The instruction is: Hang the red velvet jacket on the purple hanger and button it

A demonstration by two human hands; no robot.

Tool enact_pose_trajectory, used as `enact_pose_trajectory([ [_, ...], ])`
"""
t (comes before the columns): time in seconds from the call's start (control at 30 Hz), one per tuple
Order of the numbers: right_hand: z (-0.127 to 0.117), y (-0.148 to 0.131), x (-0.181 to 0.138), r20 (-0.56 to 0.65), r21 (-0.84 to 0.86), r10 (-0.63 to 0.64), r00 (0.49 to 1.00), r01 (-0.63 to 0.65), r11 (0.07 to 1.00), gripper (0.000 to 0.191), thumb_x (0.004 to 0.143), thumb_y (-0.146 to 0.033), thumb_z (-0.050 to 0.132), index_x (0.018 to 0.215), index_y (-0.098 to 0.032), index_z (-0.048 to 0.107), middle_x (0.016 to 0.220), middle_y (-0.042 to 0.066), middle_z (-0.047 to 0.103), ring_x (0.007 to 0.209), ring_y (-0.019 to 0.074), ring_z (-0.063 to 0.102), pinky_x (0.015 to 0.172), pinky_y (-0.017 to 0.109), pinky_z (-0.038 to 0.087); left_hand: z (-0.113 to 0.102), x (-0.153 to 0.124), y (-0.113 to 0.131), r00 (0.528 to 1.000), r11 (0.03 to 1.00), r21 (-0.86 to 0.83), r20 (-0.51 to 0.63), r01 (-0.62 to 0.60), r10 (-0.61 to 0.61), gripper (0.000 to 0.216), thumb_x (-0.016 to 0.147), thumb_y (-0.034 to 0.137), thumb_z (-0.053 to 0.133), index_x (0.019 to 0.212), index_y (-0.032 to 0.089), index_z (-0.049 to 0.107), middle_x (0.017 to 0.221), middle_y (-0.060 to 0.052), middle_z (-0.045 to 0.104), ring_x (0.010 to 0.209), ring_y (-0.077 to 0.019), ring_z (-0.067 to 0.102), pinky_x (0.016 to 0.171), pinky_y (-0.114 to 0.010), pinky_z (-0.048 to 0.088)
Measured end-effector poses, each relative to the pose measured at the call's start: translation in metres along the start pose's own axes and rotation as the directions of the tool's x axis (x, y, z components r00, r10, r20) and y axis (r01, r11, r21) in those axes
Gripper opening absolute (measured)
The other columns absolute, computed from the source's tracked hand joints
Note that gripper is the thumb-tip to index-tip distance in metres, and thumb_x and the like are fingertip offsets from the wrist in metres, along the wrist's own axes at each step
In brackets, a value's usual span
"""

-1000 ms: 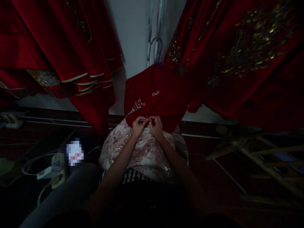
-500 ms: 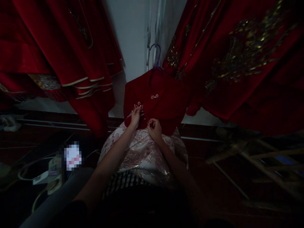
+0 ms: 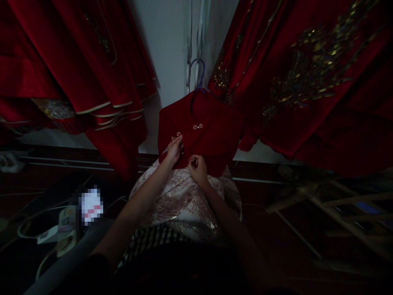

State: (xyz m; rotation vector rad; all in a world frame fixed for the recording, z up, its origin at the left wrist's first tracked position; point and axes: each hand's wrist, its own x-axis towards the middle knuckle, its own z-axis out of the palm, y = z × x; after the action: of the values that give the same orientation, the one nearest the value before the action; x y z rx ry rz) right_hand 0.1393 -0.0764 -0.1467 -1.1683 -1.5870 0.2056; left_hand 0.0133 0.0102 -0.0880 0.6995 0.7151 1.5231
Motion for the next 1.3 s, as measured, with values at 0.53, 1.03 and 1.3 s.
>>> enact_pose_trajectory([
  [0.53, 0.000, -0.001, 0.001, 0.013, -0.025, 0.034, 0.999, -0.034, 0.999, 0.026, 0.079, -0.025, 0.052, 0.103, -0.018, 0.055, 0.087, 0.003, 0.056, 0.071, 0.0148, 0.049, 0.071, 0.028, 0.043, 0.000, -0.001, -0.006, 0.857, 0.786, 0.485, -0.130, -0.383, 0.498, 0.002, 0.073, 0.014, 0.061, 0.074, 0.016, 0.061, 0.074, -0.001, 0.067, 0.066, -0.0102, 0.060, 0.067, -0.023, 0.046],
  [1.03, 0.000, 0.004, -0.001, -0.016, -0.068, 0.088, 0.996, -0.089, 0.994, 0.018, 0.072, -0.025, 0.052, 0.081, -0.023, 0.036, 0.078, -0.002, 0.042, 0.072, 0.0143, 0.044, 0.068, 0.026, 0.037, 0.072, 0.022, 0.067, 0.565, -0.124, 0.586, 0.808, -0.801, 0.168, 0.026, 0.085, 0.041, 0.056, 0.098, 0.021, 0.065, 0.106, -0.011, 0.055, 0.105, -0.0268, 0.048, 0.095, -0.041, 0.035],
  [1.3, 0.001, 0.003, 0.000, -0.025, -0.029, 0.106, 0.994, -0.107, 0.994, 0.018, 0.071, -0.025, 0.053, 0.079, -0.023, 0.037, 0.077, -0.002, 0.042, 0.071, 0.0142, 0.044, 0.068, 0.026, 0.037, 0.084, 0.035, 0.075, 0.507, -0.005, 0.509, 0.858, -0.861, 0.079, 0.017, 0.077, 0.031, 0.061, 0.089, 0.020, 0.064, 0.093, -0.009, 0.060, 0.102, -0.0289, 0.049, 0.103, -0.045, 0.024],
])
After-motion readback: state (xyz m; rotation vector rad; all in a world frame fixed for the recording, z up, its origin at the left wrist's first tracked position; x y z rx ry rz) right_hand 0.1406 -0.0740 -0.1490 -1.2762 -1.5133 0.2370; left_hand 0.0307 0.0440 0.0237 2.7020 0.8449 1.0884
